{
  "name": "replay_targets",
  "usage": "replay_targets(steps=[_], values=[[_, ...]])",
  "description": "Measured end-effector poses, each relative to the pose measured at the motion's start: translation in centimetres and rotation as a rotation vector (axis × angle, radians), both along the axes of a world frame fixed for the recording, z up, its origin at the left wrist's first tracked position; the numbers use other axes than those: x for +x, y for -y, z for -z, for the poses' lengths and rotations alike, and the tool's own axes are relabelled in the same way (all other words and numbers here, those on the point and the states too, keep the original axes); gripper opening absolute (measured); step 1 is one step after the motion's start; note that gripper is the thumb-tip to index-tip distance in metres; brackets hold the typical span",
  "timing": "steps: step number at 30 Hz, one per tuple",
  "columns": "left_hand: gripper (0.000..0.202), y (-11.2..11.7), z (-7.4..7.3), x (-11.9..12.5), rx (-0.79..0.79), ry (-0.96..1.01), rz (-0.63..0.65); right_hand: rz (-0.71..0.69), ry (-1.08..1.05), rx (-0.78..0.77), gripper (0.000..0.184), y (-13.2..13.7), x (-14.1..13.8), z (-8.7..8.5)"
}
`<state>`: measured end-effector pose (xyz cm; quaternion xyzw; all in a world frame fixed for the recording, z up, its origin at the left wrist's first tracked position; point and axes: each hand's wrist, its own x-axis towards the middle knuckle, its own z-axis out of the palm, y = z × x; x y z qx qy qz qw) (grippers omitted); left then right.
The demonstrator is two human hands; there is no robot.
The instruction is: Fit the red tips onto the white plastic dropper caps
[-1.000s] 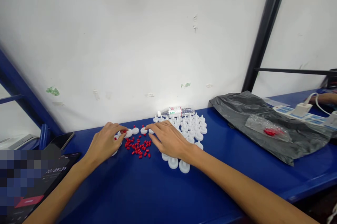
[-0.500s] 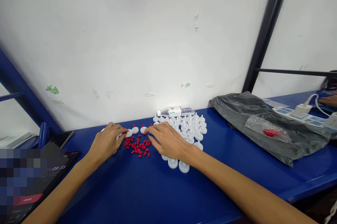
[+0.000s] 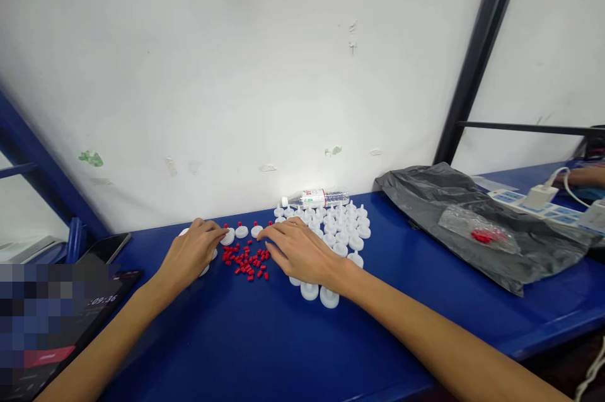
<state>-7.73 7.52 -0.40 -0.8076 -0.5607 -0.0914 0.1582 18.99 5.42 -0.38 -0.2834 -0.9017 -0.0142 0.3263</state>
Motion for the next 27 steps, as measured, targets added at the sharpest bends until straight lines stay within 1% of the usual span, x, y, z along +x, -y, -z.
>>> replay_targets(steps=[7,13,18,21,24,27], values=[[0.032,-0.3,0.3,0.0,0.000,-0.001,-0.009,0.007,0.007,-0.001,0.025,-0.1,0.0,0.0],[0.033,-0.1,0.1,-0.1,-0.011,0.025,-0.003,0.025,0.019,0.008,0.025,-0.2,0.1,0.2],[0.035,-0.1,0.1,-0.2,-0.021,0.036,-0.004,0.057,0.031,0.016,0.024,-0.3,0.2,0.1],[0.034,0.1,-0.3,-0.2,-0.011,0.050,-0.012,0.097,0.012,0.026,0.022,-0.6,0.5,-0.1],[0.030,0.4,-1.1,-0.2,0.011,0.097,-0.011,0.158,-0.018,0.038,0.022,-0.9,0.9,-0.2],[0.024,0.8,-1.7,-0.4,0.020,0.125,0.062,0.228,-0.031,0.049,0.022,-1.3,1.4,-0.4]])
